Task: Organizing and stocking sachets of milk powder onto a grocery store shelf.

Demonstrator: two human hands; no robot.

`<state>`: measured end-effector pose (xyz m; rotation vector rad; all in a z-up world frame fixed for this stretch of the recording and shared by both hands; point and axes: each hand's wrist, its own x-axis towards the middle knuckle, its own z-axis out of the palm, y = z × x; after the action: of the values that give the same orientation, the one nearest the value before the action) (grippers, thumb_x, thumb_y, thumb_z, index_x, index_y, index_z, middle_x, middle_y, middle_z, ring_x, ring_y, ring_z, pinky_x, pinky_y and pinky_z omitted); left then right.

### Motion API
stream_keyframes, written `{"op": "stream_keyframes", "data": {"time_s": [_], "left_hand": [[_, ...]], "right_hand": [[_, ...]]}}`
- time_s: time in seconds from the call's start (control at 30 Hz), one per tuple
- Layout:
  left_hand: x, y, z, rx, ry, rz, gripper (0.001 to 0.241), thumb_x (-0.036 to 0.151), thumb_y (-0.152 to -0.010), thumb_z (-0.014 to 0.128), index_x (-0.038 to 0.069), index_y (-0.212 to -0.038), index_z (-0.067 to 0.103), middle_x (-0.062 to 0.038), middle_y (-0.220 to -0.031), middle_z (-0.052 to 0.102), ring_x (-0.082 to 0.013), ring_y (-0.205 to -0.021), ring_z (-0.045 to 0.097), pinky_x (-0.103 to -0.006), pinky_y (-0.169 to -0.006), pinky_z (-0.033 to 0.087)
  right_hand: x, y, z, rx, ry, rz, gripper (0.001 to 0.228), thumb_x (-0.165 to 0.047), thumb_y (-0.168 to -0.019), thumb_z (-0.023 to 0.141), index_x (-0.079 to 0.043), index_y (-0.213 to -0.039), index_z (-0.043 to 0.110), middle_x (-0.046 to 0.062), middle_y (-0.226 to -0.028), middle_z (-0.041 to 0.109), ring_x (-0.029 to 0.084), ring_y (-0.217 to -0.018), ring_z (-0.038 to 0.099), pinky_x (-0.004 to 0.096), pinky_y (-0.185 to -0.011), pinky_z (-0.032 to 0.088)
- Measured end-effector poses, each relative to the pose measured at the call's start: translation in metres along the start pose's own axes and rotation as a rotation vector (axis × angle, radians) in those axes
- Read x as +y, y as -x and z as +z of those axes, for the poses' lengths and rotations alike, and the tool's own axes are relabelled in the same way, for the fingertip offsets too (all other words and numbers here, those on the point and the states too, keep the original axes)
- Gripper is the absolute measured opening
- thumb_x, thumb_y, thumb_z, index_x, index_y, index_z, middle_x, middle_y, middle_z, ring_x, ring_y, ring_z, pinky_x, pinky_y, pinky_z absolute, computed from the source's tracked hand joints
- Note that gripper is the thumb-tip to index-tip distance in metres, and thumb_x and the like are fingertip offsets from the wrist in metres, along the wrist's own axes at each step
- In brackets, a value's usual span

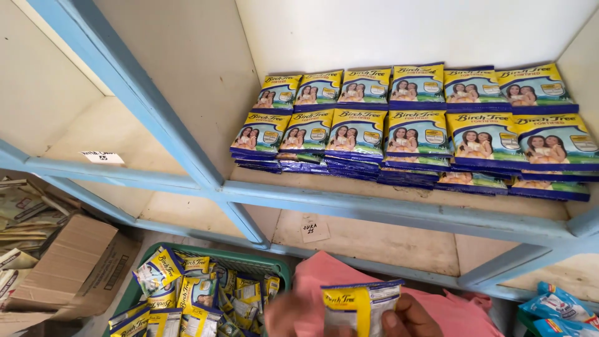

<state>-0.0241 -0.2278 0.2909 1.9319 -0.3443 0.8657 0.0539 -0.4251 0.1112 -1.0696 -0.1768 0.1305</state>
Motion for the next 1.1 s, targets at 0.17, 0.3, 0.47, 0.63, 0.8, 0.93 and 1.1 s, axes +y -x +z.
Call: {"op": "stream_keyframes", "data": {"time_s": [0.17,0.3,0.47,0.63,0.8,0.93,1.1], "left_hand": [[-0.037,-0.015,0.007,-0.105,0.229,-0.066,0.044,0.011,-0.088,0.087,0.013,-0.129,0.069,-0.02,-0.127,0.066,-0.038,-0.119,0.07,-0.0489,-0.094,0.061],[-0.039,-0.005,0.022,-0.184,0.485,-0.335,0.046,0.006,-0.091,0.085,0.008,-0.135,0.068,-0.022,-0.13,0.068,-0.0352,-0.125,0.073,-0.0457,-0.097,0.066],[-0.032,-0.012,0.022,-0.243,0.608,-0.444,0.054,0.003,-0.091,0.083,0.007,-0.14,0.062,-0.023,-0.135,0.061,-0.0361,-0.131,0.068,-0.0463,-0.103,0.062],[-0.033,-0.013,0.019,-0.318,0.621,-0.444,0.063,0.003,-0.091,0.084,0.008,-0.148,0.056,-0.023,-0.138,0.057,-0.0367,-0.134,0.065,-0.0488,-0.103,0.057],[-0.025,-0.017,0.014,-0.34,0.641,-0.48,0.069,0.004,-0.09,0.085,0.009,-0.151,0.053,-0.022,-0.141,0.056,-0.0376,-0.136,0.064,-0.0489,-0.106,0.055],[-0.025,-0.018,0.012,-0.355,0.624,-0.503,0.072,0.005,-0.089,0.086,0.01,-0.152,0.052,-0.022,-0.139,0.056,-0.0366,-0.135,0.065,-0.0475,-0.103,0.057],[-0.036,-0.005,0.011,-0.379,0.446,-0.581,0.069,0.012,-0.09,0.082,0.014,-0.153,0.055,-0.017,-0.131,0.064,-0.028,-0.121,0.075,-0.0374,-0.089,0.067]], "right_hand": [[-0.018,-0.002,0.008,0.081,-0.033,-0.104,0.041,-0.006,-0.087,0.073,-0.002,-0.127,0.06,0.026,-0.12,0.073,0.032,-0.111,0.072,0.052,-0.097,0.056],[-0.069,0.003,0.03,0.007,-0.028,-0.466,0.054,0.008,-0.087,0.079,-0.009,-0.135,0.06,0.029,-0.142,0.059,0.04,-0.134,0.061,0.057,-0.096,0.059],[-0.073,-0.003,-0.026,-0.277,0.29,-0.354,0.052,-0.002,-0.092,0.075,-0.01,-0.141,0.059,0.022,-0.152,0.053,0.034,-0.137,0.057,0.045,-0.106,0.051],[-0.053,-0.001,-0.079,-0.287,0.339,0.226,0.062,-0.01,-0.085,0.076,-0.016,-0.143,0.056,0.009,-0.154,0.04,0.03,-0.138,0.059,0.046,-0.096,0.059],[-0.084,0.002,-0.042,-0.199,0.355,0.224,0.08,-0.012,-0.076,0.085,-0.021,-0.147,0.049,0.01,-0.148,0.045,0.034,-0.129,0.067,0.046,-0.096,0.063],[-0.1,0.003,-0.028,-0.157,0.402,0.249,0.084,-0.014,-0.076,0.084,-0.022,-0.152,0.05,0.009,-0.146,0.042,0.033,-0.127,0.07,0.045,-0.092,0.061],[-0.107,0.003,-0.022,-0.163,0.402,0.238,0.083,-0.016,-0.077,0.083,-0.021,-0.152,0.049,0.01,-0.147,0.043,0.033,-0.128,0.069,0.046,-0.093,0.06]]}}
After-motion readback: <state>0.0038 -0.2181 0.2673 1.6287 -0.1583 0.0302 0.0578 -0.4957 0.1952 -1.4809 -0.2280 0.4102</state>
